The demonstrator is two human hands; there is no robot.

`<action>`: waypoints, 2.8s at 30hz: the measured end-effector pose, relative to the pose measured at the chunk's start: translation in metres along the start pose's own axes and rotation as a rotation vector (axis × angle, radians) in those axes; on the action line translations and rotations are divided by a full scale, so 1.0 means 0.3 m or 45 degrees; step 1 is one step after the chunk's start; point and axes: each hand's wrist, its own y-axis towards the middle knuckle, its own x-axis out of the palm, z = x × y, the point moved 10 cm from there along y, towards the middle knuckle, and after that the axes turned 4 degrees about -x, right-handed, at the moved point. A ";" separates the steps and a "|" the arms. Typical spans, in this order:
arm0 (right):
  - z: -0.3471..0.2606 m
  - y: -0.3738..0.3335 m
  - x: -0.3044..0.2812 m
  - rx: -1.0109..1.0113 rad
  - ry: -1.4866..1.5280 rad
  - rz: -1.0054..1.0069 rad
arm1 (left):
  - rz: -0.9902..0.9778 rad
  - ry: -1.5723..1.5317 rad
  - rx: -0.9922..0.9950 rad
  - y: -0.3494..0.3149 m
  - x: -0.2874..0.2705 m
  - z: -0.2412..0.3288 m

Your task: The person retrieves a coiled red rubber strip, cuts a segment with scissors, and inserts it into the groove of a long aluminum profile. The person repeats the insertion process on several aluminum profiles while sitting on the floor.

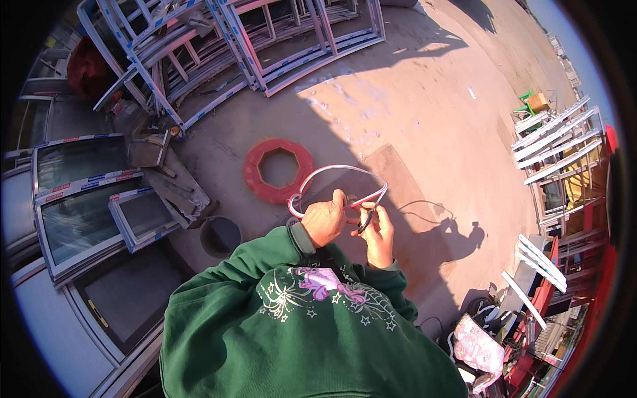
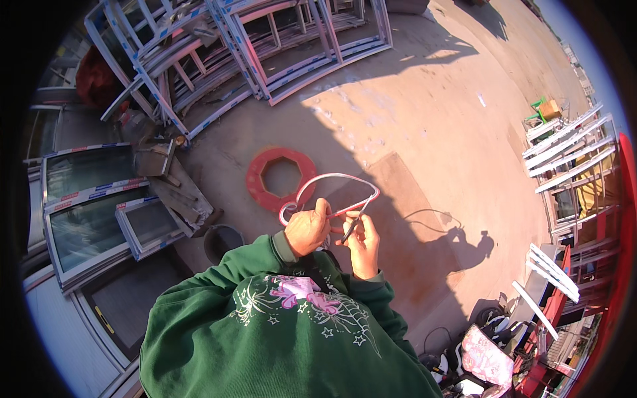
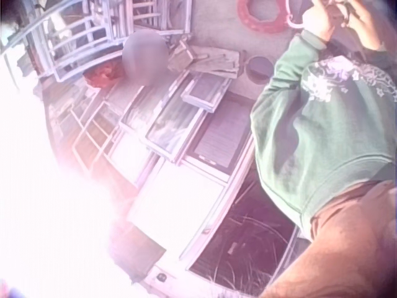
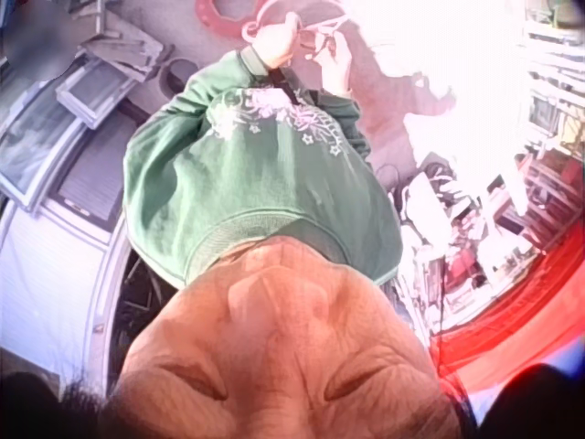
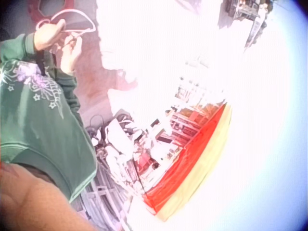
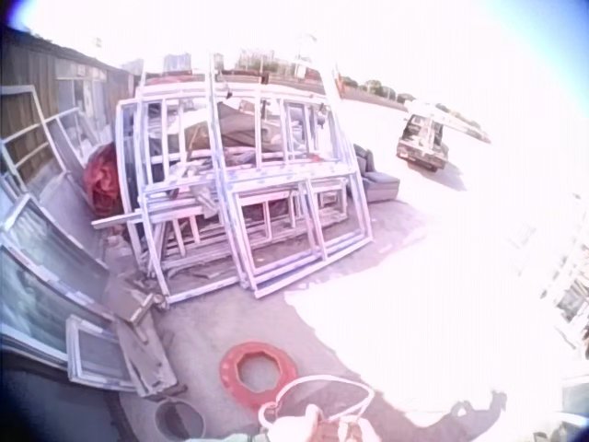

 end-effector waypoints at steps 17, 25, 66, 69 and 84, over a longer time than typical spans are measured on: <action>-0.727 -0.096 -0.588 -0.876 0.260 0.512 | -0.234 0.383 -0.057 -0.170 0.264 -0.605; -0.705 -0.163 -0.730 -1.068 0.707 0.365 | 0.261 -0.254 -0.224 0.370 -0.413 -0.345; -0.643 0.040 -0.022 -0.595 0.091 0.138 | -1.019 -0.815 0.199 -0.067 0.256 0.010; -0.767 -0.018 -0.173 -0.805 0.117 0.222 | -1.037 -0.182 0.004 -0.134 0.440 -0.236; -1.008 -0.429 -0.711 -1.293 0.833 0.240 | 0.347 -0.743 0.312 0.780 -0.526 -0.035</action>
